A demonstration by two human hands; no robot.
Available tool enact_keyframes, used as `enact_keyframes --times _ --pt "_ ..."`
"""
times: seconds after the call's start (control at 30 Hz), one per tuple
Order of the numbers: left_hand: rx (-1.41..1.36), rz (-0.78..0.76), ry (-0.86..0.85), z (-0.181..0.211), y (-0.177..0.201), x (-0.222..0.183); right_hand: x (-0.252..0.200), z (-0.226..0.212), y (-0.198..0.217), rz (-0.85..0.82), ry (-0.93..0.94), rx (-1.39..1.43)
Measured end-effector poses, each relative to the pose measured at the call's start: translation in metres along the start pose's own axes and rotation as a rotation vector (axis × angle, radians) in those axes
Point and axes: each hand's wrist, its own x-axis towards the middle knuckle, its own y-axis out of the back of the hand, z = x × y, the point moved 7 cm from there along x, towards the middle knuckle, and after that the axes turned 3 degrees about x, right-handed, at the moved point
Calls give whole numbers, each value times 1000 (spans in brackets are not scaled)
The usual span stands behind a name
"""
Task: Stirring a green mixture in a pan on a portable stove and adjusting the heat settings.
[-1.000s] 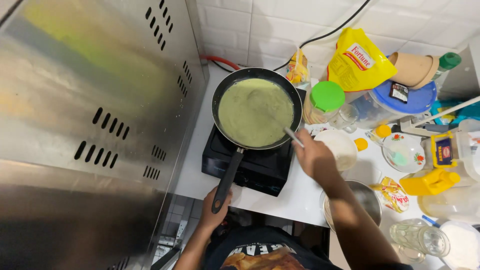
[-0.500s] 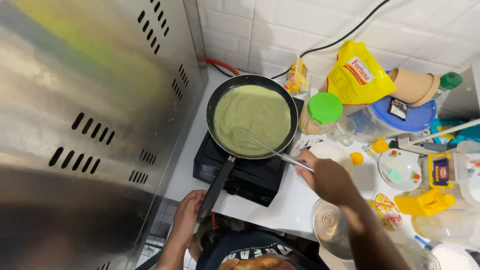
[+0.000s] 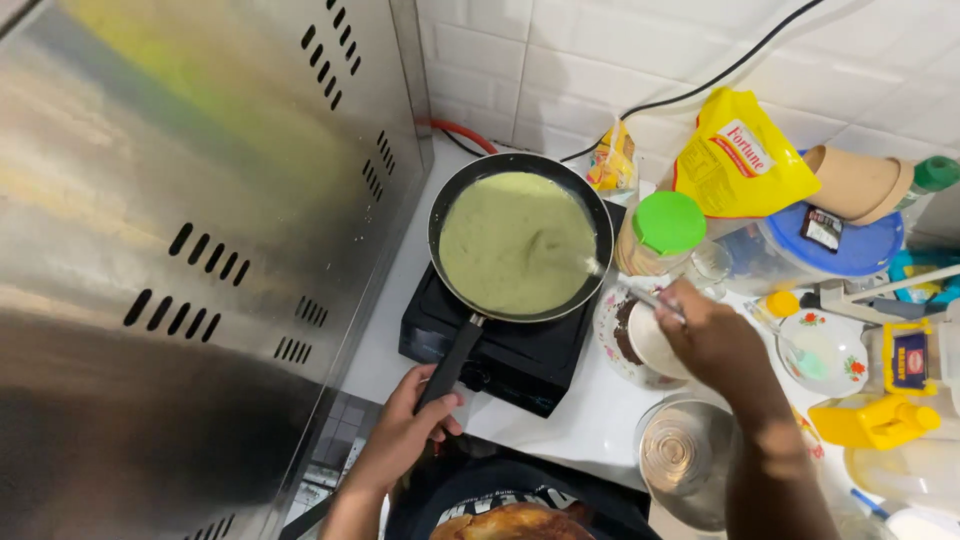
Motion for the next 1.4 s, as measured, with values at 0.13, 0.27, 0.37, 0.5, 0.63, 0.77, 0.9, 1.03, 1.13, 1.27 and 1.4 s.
enact_keyframes --times 0.13,0.27,0.37,0.5,0.63,0.77,0.9,1.03,1.13,1.27,1.4 --pt "153 -29 4 16 -7 -2 22 -27 -41 -31 -189 135" --pt "430 26 -42 7 3 21 -16 -51 -44 -84 -68 264" --pt "537 20 -64 16 9 21 -22 -50 -37 -6 -218 250" --pt "493 -26 -139 15 14 33 -25 -47 -64 -29 -153 340" --pt "527 -36 -140 26 15 27 -31 -30 -55 92 -294 269" --pt "422 -76 -31 33 12 14 -34 -36 -63 -11 -258 280" --pt "447 -104 9 36 14 5 -20 -17 -57 153 -252 160" --pt "435 -93 69 38 19 -8 -13 -46 -58 -19 -78 353" --pt "454 -110 33 31 25 -6 -3 -38 -57 97 -80 334" --pt "395 -89 9 20 33 -3 7 -48 -55 167 -8 209" --pt "265 -119 -14 10 40 1 13 -36 -54 116 -166 136"
